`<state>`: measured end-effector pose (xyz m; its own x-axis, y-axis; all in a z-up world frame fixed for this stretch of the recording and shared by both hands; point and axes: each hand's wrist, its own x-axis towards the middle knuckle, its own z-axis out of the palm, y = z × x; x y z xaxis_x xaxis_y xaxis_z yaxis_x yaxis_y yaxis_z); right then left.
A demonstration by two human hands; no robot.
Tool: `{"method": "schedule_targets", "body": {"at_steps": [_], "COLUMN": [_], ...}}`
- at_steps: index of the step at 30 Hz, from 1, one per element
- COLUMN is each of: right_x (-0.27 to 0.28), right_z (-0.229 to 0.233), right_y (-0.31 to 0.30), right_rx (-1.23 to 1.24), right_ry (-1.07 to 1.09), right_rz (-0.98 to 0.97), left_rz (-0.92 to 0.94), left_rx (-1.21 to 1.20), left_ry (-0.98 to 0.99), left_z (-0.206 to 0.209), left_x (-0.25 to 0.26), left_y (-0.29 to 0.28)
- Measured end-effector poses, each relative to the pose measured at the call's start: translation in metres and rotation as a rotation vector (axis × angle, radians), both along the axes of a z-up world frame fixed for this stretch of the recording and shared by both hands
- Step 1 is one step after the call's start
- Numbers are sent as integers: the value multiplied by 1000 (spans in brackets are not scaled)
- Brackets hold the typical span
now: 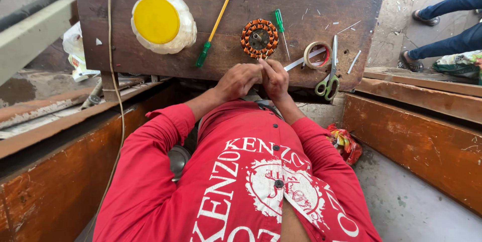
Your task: The person works on a circular electrical component at a cluttered workbench, using scissors to cut tape and wire, and a screwdriver to adjust parts. They retrieve a small box from a drawer and continue manipulating the component and wires.
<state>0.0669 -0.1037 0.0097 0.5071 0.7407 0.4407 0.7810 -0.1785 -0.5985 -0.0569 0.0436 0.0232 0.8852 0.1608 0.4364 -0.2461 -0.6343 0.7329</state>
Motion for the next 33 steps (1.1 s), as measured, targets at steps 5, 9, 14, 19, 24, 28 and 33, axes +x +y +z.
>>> {"method": "schedule_targets", "body": {"at_steps": [5,9,14,19,24,28,33], "right_x": [4,5,-2,3,7,2,4], "right_z": [17,26,14,-2,6,24,32], "right_y": [-11,-11,-10,-6,4,3,-5], "right_rx": [-36,-2,51,-80,30,55,36], "right_ry": [-54,-20,303,190,24,-22,-71], "right_rz": [98,37,-141,-53,23,24,59], "left_rz": [-20,-48,16,-29,-48,39,-31], "left_rx": [-26,-83,-110,-92,-81,-141,-148], "left_ry": [240,155,117,133,-6,164,170], "left_z": [-1,-5,-14,-19,-1,4,-34], "left_x": [17,39,30,18,14,13,36], "left_y": [7,11,8,8,10,10,11]}}
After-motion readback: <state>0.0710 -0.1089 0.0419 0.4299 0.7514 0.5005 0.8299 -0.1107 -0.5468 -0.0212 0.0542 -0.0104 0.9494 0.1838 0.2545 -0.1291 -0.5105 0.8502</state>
